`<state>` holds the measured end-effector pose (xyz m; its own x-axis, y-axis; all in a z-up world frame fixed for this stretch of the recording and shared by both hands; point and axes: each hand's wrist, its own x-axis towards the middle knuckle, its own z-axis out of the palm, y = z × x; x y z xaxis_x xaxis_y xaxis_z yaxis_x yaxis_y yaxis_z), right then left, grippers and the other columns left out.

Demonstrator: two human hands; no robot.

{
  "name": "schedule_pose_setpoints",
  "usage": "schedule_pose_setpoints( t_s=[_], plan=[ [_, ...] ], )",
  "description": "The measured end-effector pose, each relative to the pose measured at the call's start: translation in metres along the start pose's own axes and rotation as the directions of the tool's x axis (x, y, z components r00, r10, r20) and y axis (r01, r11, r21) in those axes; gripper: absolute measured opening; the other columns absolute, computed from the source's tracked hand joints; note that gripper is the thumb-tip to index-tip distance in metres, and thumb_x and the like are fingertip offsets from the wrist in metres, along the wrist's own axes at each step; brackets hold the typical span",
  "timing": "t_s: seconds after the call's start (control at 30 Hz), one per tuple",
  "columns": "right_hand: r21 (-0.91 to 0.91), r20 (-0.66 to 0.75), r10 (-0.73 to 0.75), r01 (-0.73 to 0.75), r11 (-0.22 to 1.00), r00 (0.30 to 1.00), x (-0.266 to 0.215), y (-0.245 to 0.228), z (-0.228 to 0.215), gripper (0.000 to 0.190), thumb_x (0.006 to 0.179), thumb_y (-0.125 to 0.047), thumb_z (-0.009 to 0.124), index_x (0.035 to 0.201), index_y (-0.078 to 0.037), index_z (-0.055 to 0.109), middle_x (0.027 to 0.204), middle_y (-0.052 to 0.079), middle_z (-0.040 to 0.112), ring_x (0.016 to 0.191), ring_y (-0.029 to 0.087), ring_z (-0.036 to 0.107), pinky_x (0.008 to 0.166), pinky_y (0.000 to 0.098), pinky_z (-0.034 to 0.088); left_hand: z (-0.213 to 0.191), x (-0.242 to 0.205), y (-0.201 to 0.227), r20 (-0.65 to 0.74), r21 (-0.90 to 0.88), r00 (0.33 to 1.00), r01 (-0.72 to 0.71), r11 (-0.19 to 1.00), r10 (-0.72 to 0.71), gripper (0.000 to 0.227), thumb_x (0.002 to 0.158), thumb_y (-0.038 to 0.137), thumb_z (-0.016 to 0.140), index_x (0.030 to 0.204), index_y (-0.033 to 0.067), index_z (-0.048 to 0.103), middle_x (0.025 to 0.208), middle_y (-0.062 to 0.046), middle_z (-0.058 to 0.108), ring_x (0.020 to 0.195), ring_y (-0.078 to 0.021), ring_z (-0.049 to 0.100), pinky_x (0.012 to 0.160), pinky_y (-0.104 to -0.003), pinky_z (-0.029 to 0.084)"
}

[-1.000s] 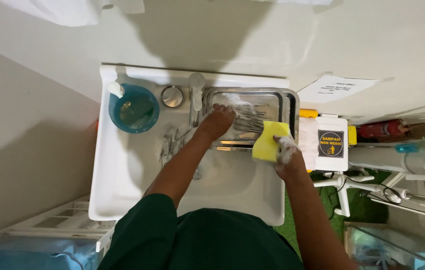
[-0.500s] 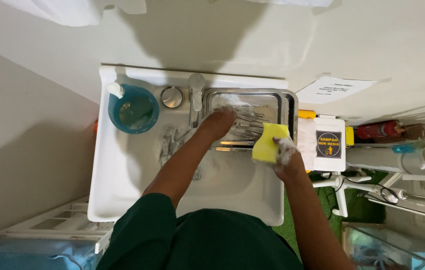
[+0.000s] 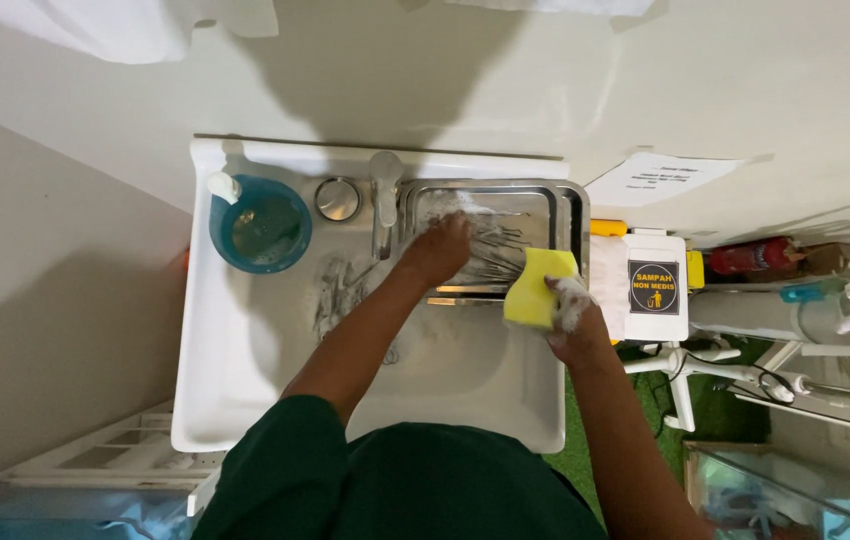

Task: Scrubbing and cleaning dental instruments with a sponge and soapy water in a sink.

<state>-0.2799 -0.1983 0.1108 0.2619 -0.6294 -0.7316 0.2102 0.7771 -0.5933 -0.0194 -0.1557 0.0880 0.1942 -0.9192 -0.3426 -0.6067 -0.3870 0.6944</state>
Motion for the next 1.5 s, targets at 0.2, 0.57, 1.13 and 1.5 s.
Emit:
schedule_pose_setpoints(
  t_s=[0.2,0.57,1.13,1.5],
  plan=[
    [-0.584,0.105,-0.133,0.169,0.794,0.986,-0.025,-0.012,0.022,0.033,0.102,-0.030,0.053,0.124,-0.005,0.053,0.114,0.013,0.069,0.103,0.027,0.071,0.091,0.0439,0.065,0.013,-0.010,0.004,-0.290,-0.428,0.944,-0.273,0.861,0.155,0.018,0.109,0.012,0.049,0.119,-0.0010,0.045,0.100,-0.019,0.069,0.087,-0.0281,0.071,0.083,-0.041,0.061],
    [-0.546,0.160,-0.211,0.264,0.795,0.964,-0.071,-0.031,0.087,0.043,0.099,-0.043,0.051,0.135,-0.020,0.052,0.130,0.006,0.064,0.111,0.019,0.064,0.095,0.0363,0.057,0.008,-0.074,0.008,0.045,-0.992,0.997,0.037,-0.120,-0.068,0.032,0.103,0.016,0.062,0.132,0.0039,0.058,0.118,-0.010,0.071,0.095,-0.0177,0.067,0.087,-0.034,0.057],
    [-0.377,0.904,-0.354,0.840,-0.390,0.240,-0.096,-0.026,0.099,0.036,0.085,-0.026,0.090,0.118,-0.023,0.076,0.133,0.007,0.070,0.129,0.024,0.064,0.114,0.0496,0.055,-0.034,-0.145,0.057,-0.239,-0.868,0.969,-0.183,0.461,-0.064,0.063,0.080,-0.018,0.057,0.139,0.0033,0.063,0.117,-0.011,0.076,0.098,-0.0157,0.070,0.077,-0.028,0.058],
    [-0.397,0.823,-0.548,0.841,-0.369,0.148,-0.111,-0.051,0.146,0.029,0.080,-0.008,0.080,0.107,-0.017,0.076,0.139,0.019,0.059,0.122,0.030,0.065,0.096,0.0389,0.061,-0.056,-0.136,0.065,-0.127,-0.941,0.991,-0.109,0.320,-0.036,0.036,0.105,0.000,0.055,0.140,0.0014,0.063,0.130,-0.023,0.072,0.101,-0.0263,0.071,0.075,-0.027,0.060]
  ],
)
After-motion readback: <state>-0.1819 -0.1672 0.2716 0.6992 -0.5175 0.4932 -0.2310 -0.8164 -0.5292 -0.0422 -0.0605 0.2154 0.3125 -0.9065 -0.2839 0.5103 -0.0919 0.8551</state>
